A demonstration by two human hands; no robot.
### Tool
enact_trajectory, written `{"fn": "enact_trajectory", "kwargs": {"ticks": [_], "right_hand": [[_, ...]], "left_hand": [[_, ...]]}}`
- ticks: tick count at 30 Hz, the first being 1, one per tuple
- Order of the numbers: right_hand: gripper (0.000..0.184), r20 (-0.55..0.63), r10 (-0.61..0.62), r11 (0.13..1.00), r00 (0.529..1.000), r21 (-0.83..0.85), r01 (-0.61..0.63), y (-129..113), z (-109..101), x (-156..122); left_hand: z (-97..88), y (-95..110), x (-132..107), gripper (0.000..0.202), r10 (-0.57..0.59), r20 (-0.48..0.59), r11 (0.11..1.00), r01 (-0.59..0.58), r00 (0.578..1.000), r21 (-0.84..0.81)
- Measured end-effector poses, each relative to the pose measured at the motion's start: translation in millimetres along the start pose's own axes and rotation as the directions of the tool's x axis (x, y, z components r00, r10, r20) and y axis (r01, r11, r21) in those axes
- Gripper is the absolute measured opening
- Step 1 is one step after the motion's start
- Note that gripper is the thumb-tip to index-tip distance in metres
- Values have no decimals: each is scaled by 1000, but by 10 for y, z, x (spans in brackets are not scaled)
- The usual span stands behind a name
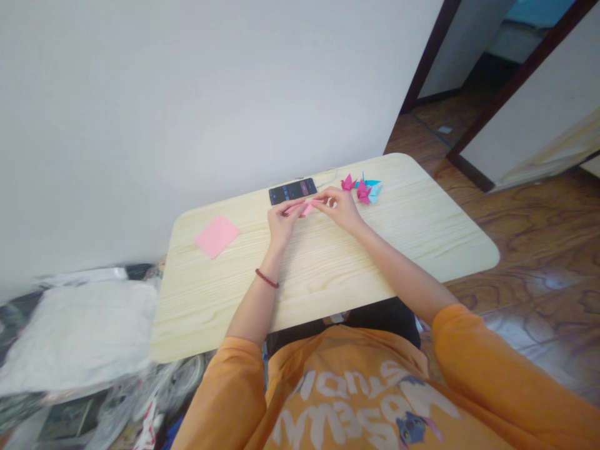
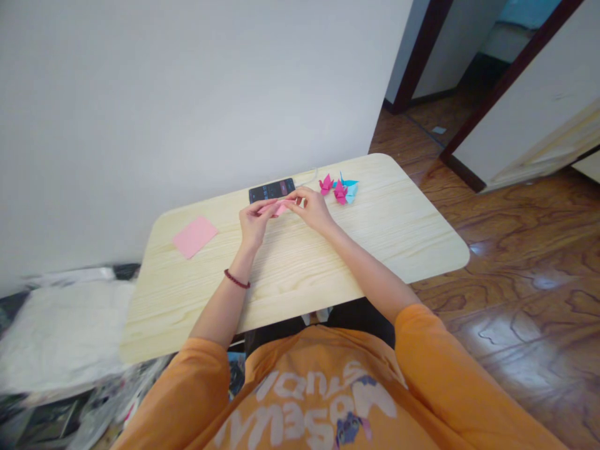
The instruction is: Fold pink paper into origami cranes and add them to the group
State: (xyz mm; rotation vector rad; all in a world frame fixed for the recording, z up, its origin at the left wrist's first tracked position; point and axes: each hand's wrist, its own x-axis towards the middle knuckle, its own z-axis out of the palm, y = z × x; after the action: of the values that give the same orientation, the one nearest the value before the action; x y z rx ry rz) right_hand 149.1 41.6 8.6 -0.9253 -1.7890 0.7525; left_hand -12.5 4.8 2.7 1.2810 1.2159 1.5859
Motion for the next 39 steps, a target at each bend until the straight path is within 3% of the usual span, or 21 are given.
{"fn": "enact_trajectory", "kwargs": {"ticks": [6,19,39], "right_hand": [[29,-4,93,990,996,107,-92,21,17,4],[22,12,52,987,999,153,-53,-29,9,-24],[24,37,34,990,999,133,-38,14,-27,6]], "left_hand": [[2,-3,-1,24,26,40,999,-27,999,17],[-6,38,-9,22,26,78,992,-35,997,120],[28,47,-2,24,-33,135,997,24,990,73]]}}
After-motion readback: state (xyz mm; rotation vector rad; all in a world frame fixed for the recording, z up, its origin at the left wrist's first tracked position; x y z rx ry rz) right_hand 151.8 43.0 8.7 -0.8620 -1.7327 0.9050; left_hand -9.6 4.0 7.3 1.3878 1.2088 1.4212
